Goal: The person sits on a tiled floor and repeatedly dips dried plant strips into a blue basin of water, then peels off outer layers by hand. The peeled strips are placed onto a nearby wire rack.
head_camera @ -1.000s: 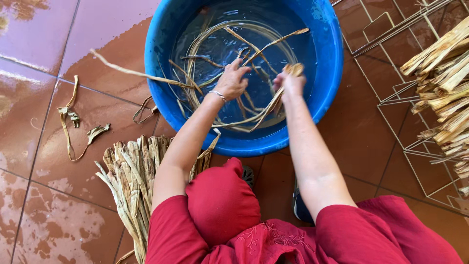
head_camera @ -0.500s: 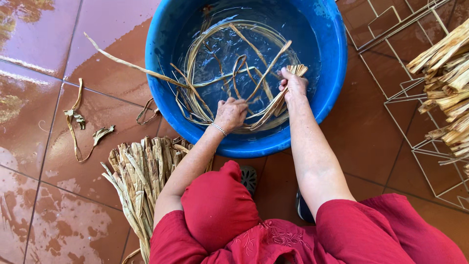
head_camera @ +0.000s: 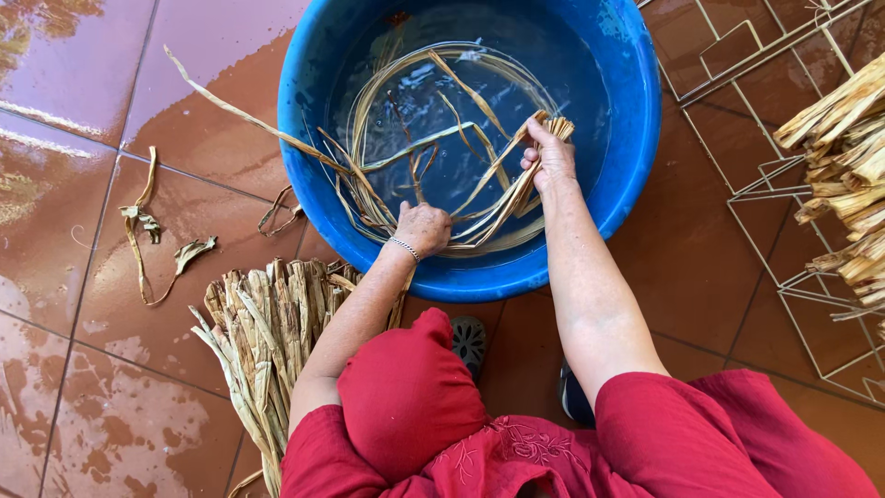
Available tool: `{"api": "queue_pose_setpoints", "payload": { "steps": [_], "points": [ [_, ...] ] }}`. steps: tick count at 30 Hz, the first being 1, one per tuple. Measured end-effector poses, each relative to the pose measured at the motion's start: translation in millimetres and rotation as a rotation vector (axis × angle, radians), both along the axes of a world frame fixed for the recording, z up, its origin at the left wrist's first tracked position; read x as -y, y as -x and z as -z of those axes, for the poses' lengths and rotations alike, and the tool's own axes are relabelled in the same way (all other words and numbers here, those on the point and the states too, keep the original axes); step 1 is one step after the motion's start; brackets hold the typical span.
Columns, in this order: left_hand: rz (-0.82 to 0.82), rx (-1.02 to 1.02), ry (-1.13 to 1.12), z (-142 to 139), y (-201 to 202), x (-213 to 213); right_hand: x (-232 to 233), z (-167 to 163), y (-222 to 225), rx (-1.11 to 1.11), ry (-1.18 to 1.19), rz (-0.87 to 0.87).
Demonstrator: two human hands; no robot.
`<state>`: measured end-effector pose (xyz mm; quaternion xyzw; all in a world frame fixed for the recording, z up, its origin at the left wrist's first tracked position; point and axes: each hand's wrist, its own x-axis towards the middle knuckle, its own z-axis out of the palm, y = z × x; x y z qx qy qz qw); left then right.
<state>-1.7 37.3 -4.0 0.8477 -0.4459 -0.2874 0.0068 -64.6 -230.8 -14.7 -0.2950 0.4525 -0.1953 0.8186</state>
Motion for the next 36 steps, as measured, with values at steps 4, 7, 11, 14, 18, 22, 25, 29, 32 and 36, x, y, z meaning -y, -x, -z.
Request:
{"api": "queue_pose_setpoints", "payload": {
  "steps": [4,7,11,14,18,22,25,29,32,36],
  "points": [
    [-0.001,-0.036,0.013,-10,2,2,-2,14,4,-0.352,0.140,-0.050],
    [-0.042,-0.043,0.161,-32,2,1,-5,19,5,-0.601,0.232,-0.148],
    [-0.042,0.048,0.275,-72,-12,4,-5,-2,6,-0.299,0.251,-0.032],
    [0.007,0.207,0.417,-96,-24,13,-7,-43,11,-0.037,0.218,-0.072],
    [-0.284,-0.267,0.900,-92,-19,47,-30,-89,24,0.077,0.265,-0.296],
    [-0.468,-0.528,0.862,-59,-2,67,-66,-99,38,0.121,0.309,-0.348],
    [-0.468,-0.495,0.771,-35,4,56,-93,-90,39,0.000,0.389,-0.322],
    [-0.506,-0.616,0.932,-22,12,32,-117,-74,30,0.235,0.719,-0.247],
    [-0.539,-0.573,0.947,-26,12,20,-131,-67,24,0.090,0.791,-0.300],
    [-0.466,-0.452,0.902,-41,11,20,-133,-74,13,0.043,0.564,-0.175]
  ]
}}
